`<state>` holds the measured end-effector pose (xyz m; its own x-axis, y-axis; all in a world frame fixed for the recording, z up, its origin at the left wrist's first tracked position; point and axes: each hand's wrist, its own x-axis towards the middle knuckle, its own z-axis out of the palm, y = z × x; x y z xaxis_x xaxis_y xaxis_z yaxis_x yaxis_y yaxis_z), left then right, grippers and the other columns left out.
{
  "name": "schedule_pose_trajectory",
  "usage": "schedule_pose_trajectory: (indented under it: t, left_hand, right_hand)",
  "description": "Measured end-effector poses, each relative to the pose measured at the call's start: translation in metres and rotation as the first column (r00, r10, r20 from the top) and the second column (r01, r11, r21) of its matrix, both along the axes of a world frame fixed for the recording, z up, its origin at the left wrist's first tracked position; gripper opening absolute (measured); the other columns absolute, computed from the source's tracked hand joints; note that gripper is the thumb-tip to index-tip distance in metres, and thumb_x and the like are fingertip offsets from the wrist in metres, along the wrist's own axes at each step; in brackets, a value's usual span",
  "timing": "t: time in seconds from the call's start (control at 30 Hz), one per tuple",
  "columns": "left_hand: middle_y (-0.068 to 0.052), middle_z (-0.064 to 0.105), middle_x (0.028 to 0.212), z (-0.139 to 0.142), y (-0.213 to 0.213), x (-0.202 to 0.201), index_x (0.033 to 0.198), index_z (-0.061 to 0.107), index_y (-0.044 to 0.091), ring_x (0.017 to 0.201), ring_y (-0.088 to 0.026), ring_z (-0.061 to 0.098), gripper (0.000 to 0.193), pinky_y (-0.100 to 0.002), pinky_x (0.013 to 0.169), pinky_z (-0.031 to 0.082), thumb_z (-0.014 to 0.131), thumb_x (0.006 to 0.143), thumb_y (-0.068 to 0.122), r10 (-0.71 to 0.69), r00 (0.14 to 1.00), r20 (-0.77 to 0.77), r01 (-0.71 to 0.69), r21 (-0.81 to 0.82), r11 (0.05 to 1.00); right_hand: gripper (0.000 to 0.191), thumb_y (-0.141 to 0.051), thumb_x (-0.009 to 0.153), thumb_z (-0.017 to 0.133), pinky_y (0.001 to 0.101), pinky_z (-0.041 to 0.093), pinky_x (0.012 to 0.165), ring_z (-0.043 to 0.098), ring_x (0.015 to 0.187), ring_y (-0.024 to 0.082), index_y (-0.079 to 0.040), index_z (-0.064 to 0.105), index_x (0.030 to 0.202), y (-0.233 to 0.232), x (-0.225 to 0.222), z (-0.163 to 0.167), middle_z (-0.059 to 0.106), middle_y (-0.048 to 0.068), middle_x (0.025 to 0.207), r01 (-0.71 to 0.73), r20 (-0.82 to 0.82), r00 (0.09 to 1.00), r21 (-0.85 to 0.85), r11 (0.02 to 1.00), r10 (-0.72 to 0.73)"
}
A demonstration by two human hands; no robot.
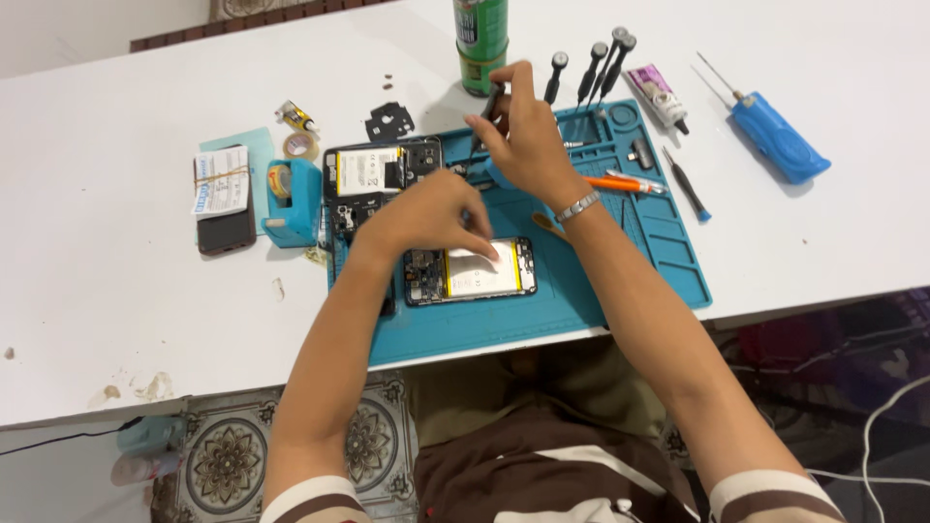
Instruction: The person disassembles a smartphone on a blue repair mat, unscrewing the back cover with a screwdriver and lifting the cover off. They then unscrew and remove a bracket from the frame, clean the frame with a brush, and pick up a tube of adhesive near the end.
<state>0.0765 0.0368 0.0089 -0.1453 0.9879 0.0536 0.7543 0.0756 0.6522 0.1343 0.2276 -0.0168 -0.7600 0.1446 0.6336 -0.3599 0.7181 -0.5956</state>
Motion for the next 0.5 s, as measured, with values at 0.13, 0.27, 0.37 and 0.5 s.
schedule_pose_trajectory:
  t: [0.13,0.27,0.37,0.5]
  left_hand:
    - [0.001,0.063,0.058,0.003,-0.021,-0.032,0.075,0.080,0.002,0.054,-0.010,0.053,0.036,-0.025,0.051,0.041,0.095,0.072,0.034,0.321,0.946,0.039,-0.320,-0.040,0.947]
    - [0.002,0.060,0.060,0.003,-0.039,-0.049,0.093,0.081,0.007,0.054,-0.007,0.049,0.034,-0.025,0.049,0.036,0.094,0.070,0.029,0.405,0.908,0.102,-0.408,0.006,0.913]
    - [0.002,0.060,0.062,0.004,-0.043,-0.053,0.101,0.083,0.011,0.055,-0.006,0.047,0.038,-0.027,0.049,0.037,0.094,0.069,0.027,0.350,0.930,0.114,-0.356,0.036,0.934]
    - [0.001,0.068,0.065,0.007,-0.044,-0.055,0.100,0.083,0.012,0.054,-0.006,0.050,0.034,-0.028,0.050,0.039,0.092,0.069,0.025,0.402,0.914,0.062,-0.396,-0.088,0.914]
  right_hand:
    - [0.043,-0.012,0.105,0.071,0.0294,0.052,0.056,0.075,0.068,0.021,-0.001,0.036,0.127,-0.001,0.002,0.004,0.073,0.015,0.080,-0.072,0.074,0.995,0.009,0.997,0.071]
    - [0.044,-0.013,0.102,0.073,0.0300,0.050,0.055,0.071,0.065,0.021,-0.001,0.037,0.125,-0.016,0.004,0.003,0.071,0.014,0.076,-0.121,0.109,0.987,-0.005,0.993,0.121]
    - [0.043,-0.012,0.101,0.073,0.0304,0.049,0.055,0.070,0.066,0.020,-0.001,0.037,0.124,-0.033,0.004,0.002,0.071,0.014,0.077,-0.164,0.095,0.982,-0.028,0.986,0.166]
    - [0.044,-0.010,0.099,0.072,0.0310,0.048,0.055,0.069,0.064,0.021,-0.001,0.037,0.124,-0.047,0.004,0.002,0.069,0.016,0.076,-0.183,0.112,0.975,-0.104,0.978,0.194]
